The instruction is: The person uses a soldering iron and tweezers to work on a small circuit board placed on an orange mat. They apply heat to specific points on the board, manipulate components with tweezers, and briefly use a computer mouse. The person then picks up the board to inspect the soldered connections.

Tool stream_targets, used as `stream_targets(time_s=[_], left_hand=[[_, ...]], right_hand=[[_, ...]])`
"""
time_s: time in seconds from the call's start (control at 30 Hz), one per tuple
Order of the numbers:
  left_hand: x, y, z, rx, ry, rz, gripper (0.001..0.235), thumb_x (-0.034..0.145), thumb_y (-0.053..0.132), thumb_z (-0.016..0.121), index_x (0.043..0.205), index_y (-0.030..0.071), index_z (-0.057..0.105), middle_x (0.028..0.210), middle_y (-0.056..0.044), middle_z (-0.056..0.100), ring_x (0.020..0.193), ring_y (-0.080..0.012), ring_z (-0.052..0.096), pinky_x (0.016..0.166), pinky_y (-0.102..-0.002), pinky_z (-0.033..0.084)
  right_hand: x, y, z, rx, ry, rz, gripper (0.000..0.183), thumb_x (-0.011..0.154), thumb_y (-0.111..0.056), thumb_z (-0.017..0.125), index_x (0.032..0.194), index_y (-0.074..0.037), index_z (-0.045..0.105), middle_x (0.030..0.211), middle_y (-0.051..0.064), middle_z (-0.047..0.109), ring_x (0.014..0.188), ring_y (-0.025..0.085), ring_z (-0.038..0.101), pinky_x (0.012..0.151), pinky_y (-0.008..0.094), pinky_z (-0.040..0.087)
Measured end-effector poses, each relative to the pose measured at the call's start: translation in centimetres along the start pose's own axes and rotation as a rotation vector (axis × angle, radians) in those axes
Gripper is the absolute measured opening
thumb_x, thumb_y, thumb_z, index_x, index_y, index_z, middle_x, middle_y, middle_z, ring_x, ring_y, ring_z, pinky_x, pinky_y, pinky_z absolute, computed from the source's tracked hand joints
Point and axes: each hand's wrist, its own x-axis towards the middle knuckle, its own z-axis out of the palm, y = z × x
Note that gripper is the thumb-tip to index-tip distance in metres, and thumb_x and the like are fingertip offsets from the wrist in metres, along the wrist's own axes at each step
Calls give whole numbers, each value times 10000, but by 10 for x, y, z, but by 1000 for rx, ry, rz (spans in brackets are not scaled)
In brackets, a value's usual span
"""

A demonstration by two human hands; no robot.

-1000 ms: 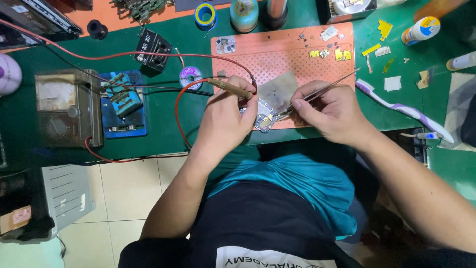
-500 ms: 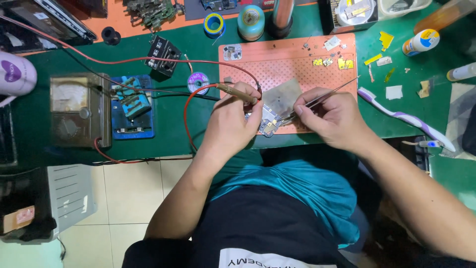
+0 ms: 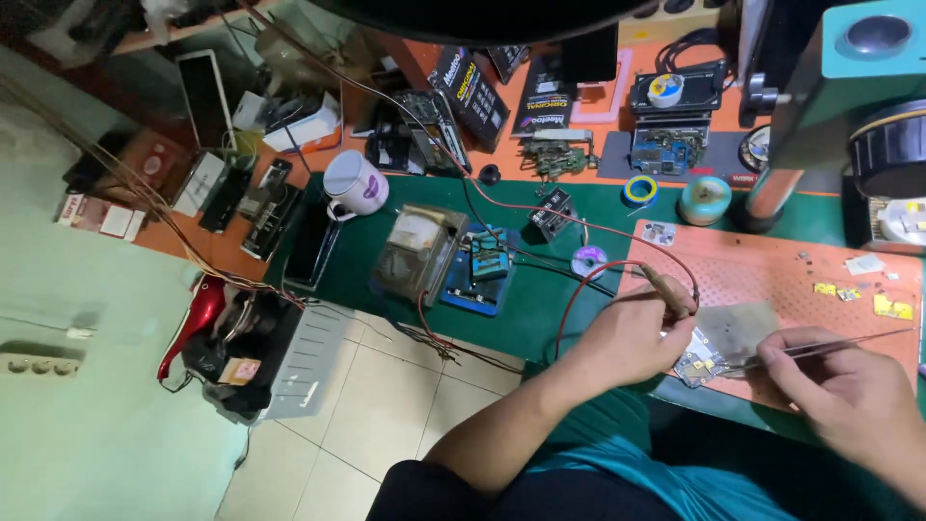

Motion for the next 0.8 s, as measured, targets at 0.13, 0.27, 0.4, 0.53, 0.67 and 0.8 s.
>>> stream_targets(time_s=[0.13, 0.27, 0.4, 0.53, 0.67, 0.8], left_hand=[[1, -1, 0, -1, 19, 18, 231, 775, 226, 426, 833, 35, 541, 884, -98, 605, 846, -303, 575, 719, -393, 438], [-1, 1, -1, -16, -12, -9, 247, 782, 225, 427, 901, 37, 535, 898, -86, 600, 862, -282, 572, 729, -381, 444], [0, -4, 4, -11, 36, 41, 235, 780, 223, 425, 855, 31, 537, 920, -72, 596, 882, -269, 569, 744, -380, 443], [3, -8, -2, 7, 13, 49, 227, 771, 216, 423, 891, 46, 513, 863, -95, 596, 855, -291, 564, 730, -396, 436], [5, -16, 14, -26, 29, 123, 162, 779, 169, 444, 873, 67, 527, 895, -109, 590, 835, -311, 567, 730, -379, 426], [13, -23, 15, 47, 183, 322, 118, 741, 128, 555, 848, 98, 515, 706, -76, 579, 658, -261, 616, 561, -344, 512]], right_hand=[[-4, -10, 0, 76, 11, 13, 154, 790, -95, 620, 823, 44, 679, 801, 93, 671, 584, 191, 562, 608, 272, 454], [-4, -9, 0, 33, 10, -13, 187, 790, -105, 614, 776, 67, 687, 843, 72, 669, 648, 184, 577, 644, 274, 454], [-3, -7, 2, 85, 12, -20, 189, 802, -75, 603, 759, 94, 675, 845, 86, 657, 664, 179, 576, 651, 268, 461], [6, -5, 4, 70, 9, -3, 138, 792, -96, 618, 824, 24, 679, 721, 86, 659, 534, 180, 546, 589, 254, 441], [-2, 0, -3, -98, -25, -169, 170, 784, -191, 569, 787, -47, 660, 803, 11, 660, 702, 89, 597, 654, 202, 445], [2, -5, -2, 184, 27, -358, 87, 743, -122, 670, 786, -49, 652, 658, 70, 621, 615, 96, 568, 552, 229, 460]])
